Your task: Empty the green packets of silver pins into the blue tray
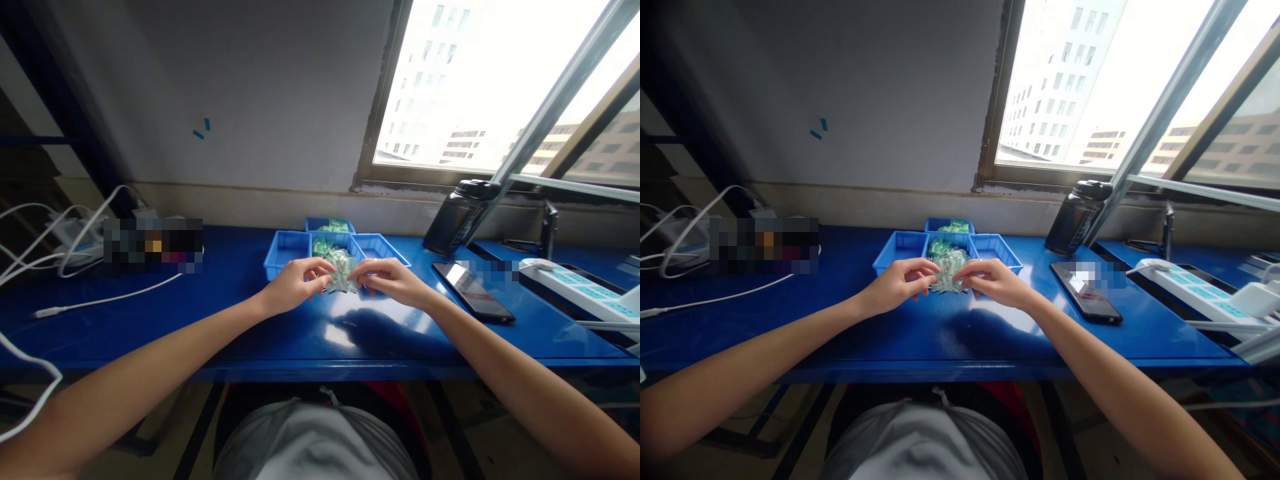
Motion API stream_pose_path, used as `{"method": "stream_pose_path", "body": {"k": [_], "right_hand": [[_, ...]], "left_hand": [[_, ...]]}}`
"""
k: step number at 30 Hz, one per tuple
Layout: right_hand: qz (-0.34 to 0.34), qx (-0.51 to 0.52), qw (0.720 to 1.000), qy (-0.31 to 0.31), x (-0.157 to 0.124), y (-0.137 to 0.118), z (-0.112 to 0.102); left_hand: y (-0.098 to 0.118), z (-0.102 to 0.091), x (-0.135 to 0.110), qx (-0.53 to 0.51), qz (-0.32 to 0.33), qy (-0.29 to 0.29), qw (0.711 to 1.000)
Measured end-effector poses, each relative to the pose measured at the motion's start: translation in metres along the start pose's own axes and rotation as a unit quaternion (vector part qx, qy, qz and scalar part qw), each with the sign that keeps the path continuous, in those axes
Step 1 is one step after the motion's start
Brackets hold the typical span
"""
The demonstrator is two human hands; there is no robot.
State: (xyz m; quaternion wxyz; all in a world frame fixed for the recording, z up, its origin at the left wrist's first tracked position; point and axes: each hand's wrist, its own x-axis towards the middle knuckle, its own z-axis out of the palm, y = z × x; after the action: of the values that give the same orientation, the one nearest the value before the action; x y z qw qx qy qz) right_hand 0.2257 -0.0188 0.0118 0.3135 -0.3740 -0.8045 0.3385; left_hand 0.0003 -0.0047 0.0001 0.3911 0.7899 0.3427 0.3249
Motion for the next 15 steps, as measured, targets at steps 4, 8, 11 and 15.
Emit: {"method": "stream_pose_path", "body": {"k": [4, 8, 11, 15], "right_hand": [[-0.009, -0.077, 0.997, 0.017, 0.011, -0.009, -0.017], [0.0, -0.215, 0.975, 0.063, 0.038, -0.006, -0.039], [0.0, -0.36, 0.928, 0.101, 0.066, 0.003, -0.051], [0.007, -0.497, 0.865, 0.068, 0.104, 0.016, -0.054]], "left_hand": [[-0.003, -0.003, -0.003, 0.088, 0.025, 0.003, 0.996], [-0.009, -0.002, -0.006, 0.26, 0.112, -0.042, 0.958], [-0.012, 0.0, -0.008, 0.327, 0.155, -0.083, 0.929], [-0.011, -0.001, -0.008, 0.356, 0.163, -0.101, 0.915]]}}
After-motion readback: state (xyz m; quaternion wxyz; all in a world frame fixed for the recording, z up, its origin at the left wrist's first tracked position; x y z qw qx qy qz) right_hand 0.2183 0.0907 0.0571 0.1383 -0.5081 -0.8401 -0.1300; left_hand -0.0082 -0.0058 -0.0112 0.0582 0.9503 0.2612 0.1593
